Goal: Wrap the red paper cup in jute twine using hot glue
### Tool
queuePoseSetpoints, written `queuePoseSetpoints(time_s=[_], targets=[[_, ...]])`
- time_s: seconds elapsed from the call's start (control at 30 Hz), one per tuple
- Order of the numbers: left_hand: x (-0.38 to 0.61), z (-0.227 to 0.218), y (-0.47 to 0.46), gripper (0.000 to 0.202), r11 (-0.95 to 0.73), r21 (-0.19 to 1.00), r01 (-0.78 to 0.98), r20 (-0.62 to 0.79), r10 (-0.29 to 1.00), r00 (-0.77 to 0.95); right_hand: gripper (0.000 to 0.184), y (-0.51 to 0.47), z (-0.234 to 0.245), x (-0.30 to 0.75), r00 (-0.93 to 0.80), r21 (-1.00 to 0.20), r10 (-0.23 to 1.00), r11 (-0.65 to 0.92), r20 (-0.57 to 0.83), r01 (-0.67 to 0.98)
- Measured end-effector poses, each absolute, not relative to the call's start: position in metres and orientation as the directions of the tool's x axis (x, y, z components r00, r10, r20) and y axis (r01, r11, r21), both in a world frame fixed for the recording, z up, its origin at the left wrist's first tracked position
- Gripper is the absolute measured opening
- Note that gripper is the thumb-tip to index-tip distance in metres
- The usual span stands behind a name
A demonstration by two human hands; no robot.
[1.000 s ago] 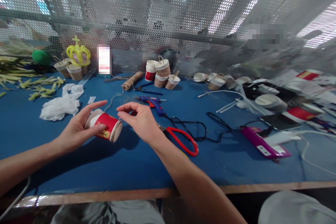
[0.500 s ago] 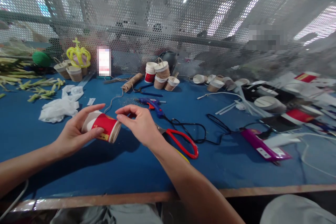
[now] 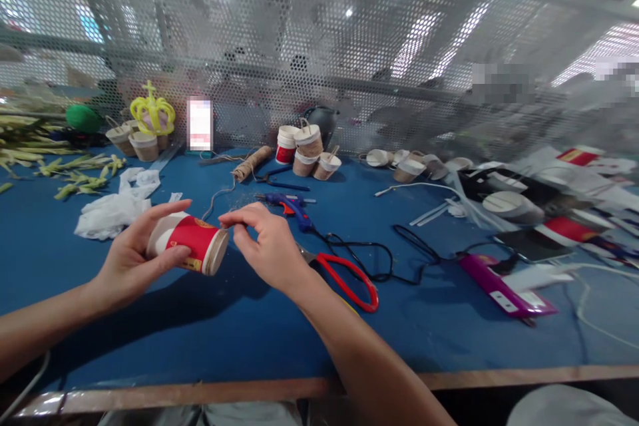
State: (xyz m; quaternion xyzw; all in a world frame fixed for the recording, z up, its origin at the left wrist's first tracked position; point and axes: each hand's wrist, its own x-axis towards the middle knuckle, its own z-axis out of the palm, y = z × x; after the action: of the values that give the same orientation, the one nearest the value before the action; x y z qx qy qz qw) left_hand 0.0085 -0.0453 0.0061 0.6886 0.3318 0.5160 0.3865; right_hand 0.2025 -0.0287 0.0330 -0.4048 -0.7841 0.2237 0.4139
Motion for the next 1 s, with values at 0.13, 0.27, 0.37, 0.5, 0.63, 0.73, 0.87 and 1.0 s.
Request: queuePoseSetpoints(time_s=[0.13,0.27,0.37,0.5,0.63,0.73,0.87,1.0], targets=[[0.009,0.008,-0.044,0.045,-0.479,0.878,0.015,0.465,0.859,0.216,0.022,-0.029,0.032,0.203,-0.357,-0.651,0.784,0.621,0.508,0.436],[0.009,0.007,-0.045,0.044,-0.460,0.888,-0.014,0.452,0.867,0.212,0.019,-0.028,0.028,0.202,-0.357,-0.649,0.773,0.634,0.524,0.421],[0.010,0.008,-0.046,0.044,-0.431,0.902,-0.041,0.429,0.878,0.212,0.017,-0.026,0.025,0.200,-0.344,-0.661,0.783,0.622,0.518,0.419],[0.011,0.011,-0.046,0.044,-0.372,0.925,-0.079,0.380,0.907,0.182,0.018,-0.025,0.024,0.199,-0.335,-0.686,0.803,0.595,0.492,0.419],[0.013,0.011,-0.043,0.045,-0.272,0.953,-0.133,0.291,0.944,0.155,0.018,-0.026,0.023,0.199,-0.337,-0.717,0.825,0.563,0.454,0.411],[0.014,0.010,-0.041,0.047,-0.194,0.960,-0.200,0.225,0.963,0.146,0.019,-0.025,0.022,0.198,-0.318,-0.748,0.870,0.489,0.378,0.449],[0.016,0.010,-0.039,0.050,-0.107,0.963,-0.248,0.146,0.979,0.145,0.021,-0.024,0.022,0.196,-0.292,-0.815,0.934,0.329,0.206,0.477],[0.016,0.012,-0.040,0.059,-0.064,0.962,-0.266,0.118,0.974,0.194,0.021,-0.020,0.020,0.197,-0.277,-0.844,0.951,0.257,0.136,0.470]])
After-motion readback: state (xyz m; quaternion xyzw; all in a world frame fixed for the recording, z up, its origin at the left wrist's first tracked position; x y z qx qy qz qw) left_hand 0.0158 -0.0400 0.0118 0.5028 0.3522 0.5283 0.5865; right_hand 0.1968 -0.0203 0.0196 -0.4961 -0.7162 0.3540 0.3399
